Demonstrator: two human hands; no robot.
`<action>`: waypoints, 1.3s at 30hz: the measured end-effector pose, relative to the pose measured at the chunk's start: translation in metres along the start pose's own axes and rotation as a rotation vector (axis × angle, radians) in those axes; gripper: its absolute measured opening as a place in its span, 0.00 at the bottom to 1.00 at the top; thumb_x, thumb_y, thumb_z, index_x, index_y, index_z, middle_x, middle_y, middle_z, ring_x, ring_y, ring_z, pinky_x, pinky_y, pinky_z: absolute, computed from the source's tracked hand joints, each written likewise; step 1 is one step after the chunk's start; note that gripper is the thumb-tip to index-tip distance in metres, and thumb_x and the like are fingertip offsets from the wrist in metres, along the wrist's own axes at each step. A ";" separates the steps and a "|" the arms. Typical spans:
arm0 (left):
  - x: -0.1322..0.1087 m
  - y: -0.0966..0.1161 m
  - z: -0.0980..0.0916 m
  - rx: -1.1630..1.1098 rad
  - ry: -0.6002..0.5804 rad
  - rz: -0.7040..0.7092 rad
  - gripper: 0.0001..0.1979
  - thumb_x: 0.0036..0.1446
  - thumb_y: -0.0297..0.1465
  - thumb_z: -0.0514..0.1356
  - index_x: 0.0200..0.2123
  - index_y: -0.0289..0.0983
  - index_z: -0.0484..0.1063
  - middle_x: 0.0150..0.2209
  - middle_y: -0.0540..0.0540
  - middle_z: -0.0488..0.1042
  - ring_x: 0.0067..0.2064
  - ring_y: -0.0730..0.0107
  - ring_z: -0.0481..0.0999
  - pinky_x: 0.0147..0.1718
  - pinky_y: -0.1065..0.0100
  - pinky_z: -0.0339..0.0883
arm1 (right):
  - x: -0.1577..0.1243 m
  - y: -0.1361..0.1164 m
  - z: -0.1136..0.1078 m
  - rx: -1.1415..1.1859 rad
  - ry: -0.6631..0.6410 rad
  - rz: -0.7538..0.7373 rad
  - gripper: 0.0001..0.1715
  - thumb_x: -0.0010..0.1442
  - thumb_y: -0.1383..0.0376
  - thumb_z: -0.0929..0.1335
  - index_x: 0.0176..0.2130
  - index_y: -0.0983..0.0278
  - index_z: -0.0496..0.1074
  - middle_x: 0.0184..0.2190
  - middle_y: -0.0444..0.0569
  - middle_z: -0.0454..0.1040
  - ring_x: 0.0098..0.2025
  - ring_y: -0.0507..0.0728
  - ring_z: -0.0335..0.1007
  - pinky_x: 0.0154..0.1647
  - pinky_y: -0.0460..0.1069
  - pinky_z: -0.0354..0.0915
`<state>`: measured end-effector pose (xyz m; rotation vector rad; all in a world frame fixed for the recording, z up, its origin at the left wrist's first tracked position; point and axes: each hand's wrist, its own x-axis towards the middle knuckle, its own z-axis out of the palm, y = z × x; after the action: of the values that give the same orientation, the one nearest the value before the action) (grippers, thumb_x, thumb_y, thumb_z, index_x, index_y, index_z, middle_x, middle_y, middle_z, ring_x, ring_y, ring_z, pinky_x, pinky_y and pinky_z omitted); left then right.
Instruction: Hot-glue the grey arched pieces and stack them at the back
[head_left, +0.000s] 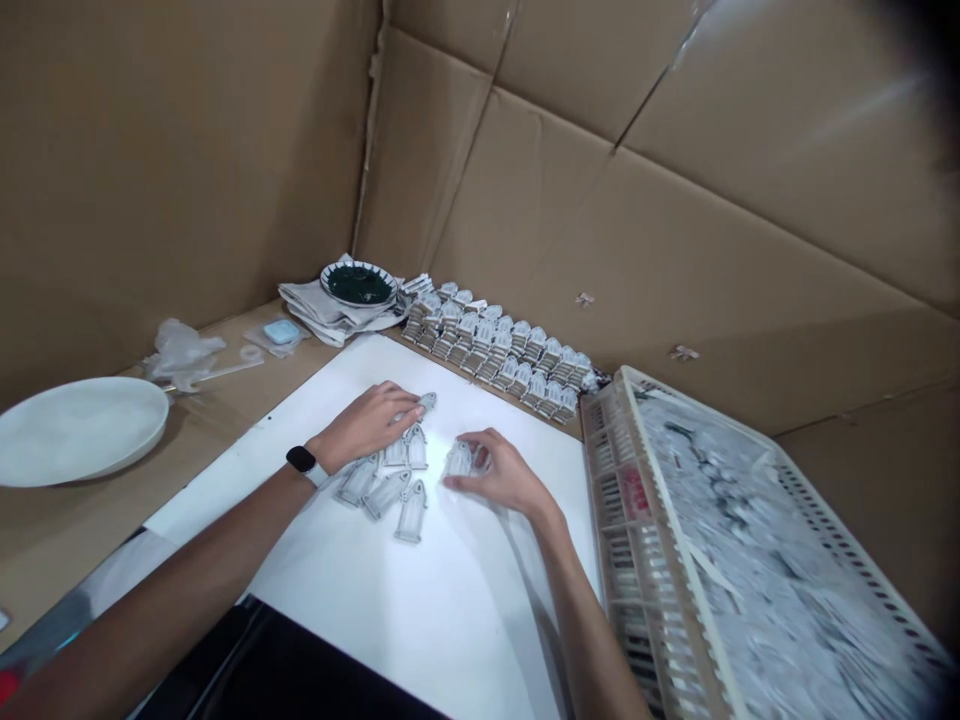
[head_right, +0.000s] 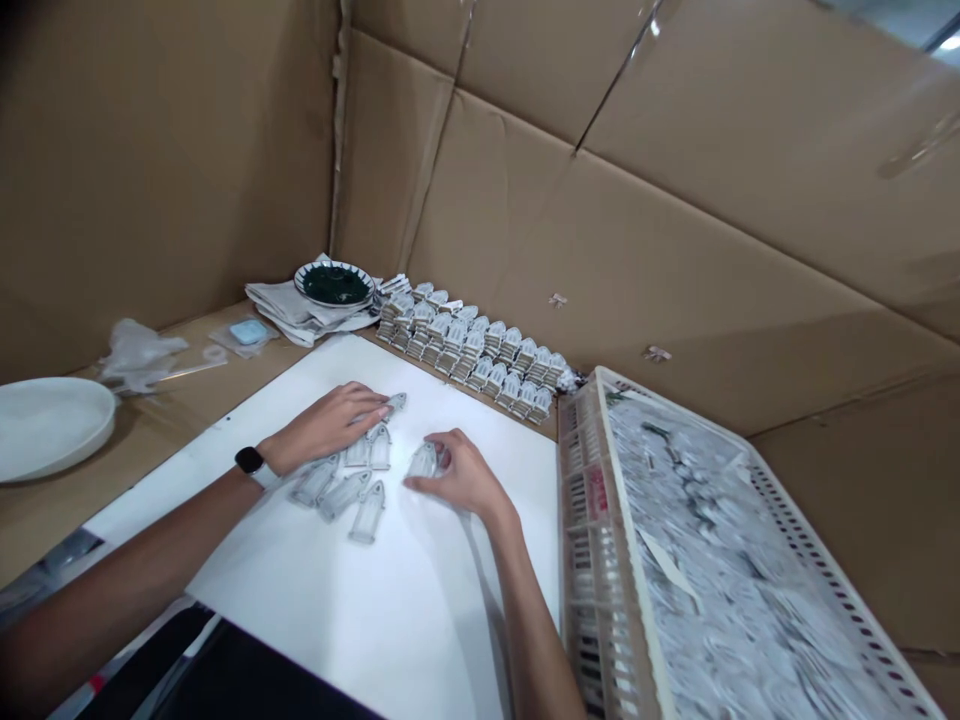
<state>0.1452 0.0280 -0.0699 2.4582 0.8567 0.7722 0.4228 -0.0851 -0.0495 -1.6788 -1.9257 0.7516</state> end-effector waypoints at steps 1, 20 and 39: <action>0.000 0.002 -0.001 0.007 -0.008 0.000 0.30 0.82 0.50 0.46 0.53 0.43 0.86 0.57 0.45 0.84 0.61 0.52 0.76 0.65 0.51 0.67 | 0.005 -0.001 -0.003 -0.004 0.012 -0.003 0.41 0.50 0.51 0.86 0.58 0.61 0.82 0.44 0.49 0.77 0.39 0.59 0.75 0.48 0.55 0.74; 0.003 -0.003 -0.010 0.097 0.119 -0.069 0.26 0.82 0.40 0.44 0.68 0.35 0.72 0.61 0.38 0.78 0.62 0.50 0.70 0.67 0.49 0.64 | 0.085 -0.007 -0.010 -0.046 -0.022 -0.062 0.45 0.50 0.48 0.86 0.61 0.65 0.82 0.46 0.51 0.79 0.41 0.59 0.74 0.49 0.55 0.70; 0.004 -0.007 -0.008 0.149 0.168 -0.064 0.21 0.83 0.37 0.46 0.62 0.36 0.74 0.56 0.40 0.80 0.58 0.51 0.74 0.62 0.49 0.69 | 0.106 -0.023 -0.016 -0.211 -0.309 -0.047 0.49 0.47 0.54 0.87 0.64 0.59 0.78 0.42 0.46 0.76 0.43 0.60 0.75 0.48 0.52 0.69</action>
<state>0.1401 0.0366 -0.0665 2.5064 1.0849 0.9326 0.4018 0.0191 -0.0226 -1.7121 -2.3193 0.8570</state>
